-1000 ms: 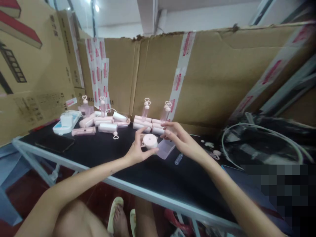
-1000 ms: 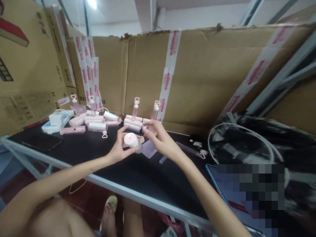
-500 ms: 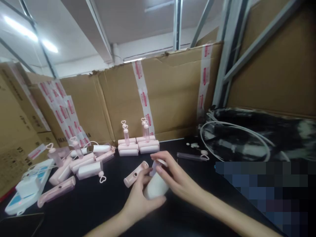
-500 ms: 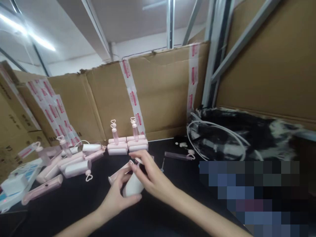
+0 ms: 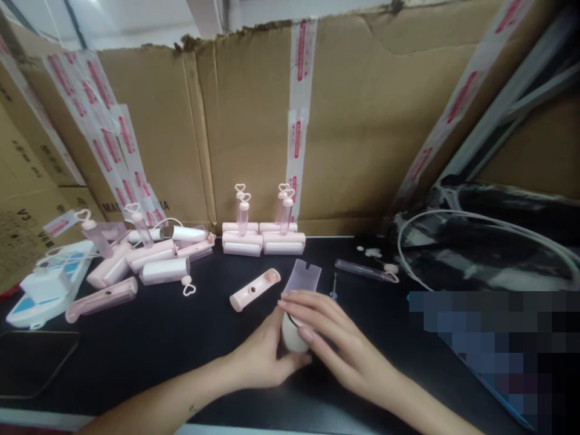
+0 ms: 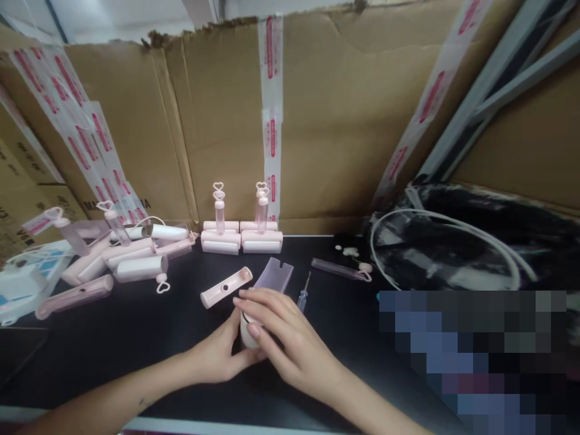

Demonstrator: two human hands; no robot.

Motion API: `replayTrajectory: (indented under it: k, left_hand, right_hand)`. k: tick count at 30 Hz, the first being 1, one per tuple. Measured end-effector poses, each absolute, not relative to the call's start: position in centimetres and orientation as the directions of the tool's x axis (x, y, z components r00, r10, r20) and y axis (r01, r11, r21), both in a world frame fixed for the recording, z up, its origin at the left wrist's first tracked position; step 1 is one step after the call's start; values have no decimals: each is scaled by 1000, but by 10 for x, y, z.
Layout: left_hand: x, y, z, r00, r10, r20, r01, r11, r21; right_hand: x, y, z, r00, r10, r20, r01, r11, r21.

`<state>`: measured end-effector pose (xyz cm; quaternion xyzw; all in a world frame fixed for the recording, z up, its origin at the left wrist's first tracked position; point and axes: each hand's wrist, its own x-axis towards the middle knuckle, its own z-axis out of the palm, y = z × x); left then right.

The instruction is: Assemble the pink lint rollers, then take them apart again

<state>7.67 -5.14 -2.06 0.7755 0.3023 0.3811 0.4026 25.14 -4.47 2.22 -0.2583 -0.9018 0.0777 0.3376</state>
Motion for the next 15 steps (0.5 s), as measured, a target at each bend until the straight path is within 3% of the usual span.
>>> replayTrajectory:
  k: [7, 15]
  left_hand:
    - [75, -52, -25, 549, 751, 366, 200, -543, 815]
    - [73, -55, -23, 550, 769, 325, 249, -523, 815]
  right_hand:
    - [249, -49, 15, -630, 427, 648, 369, 900, -233]
    - [246, -52, 14, -490, 523, 697, 292, 852, -435]
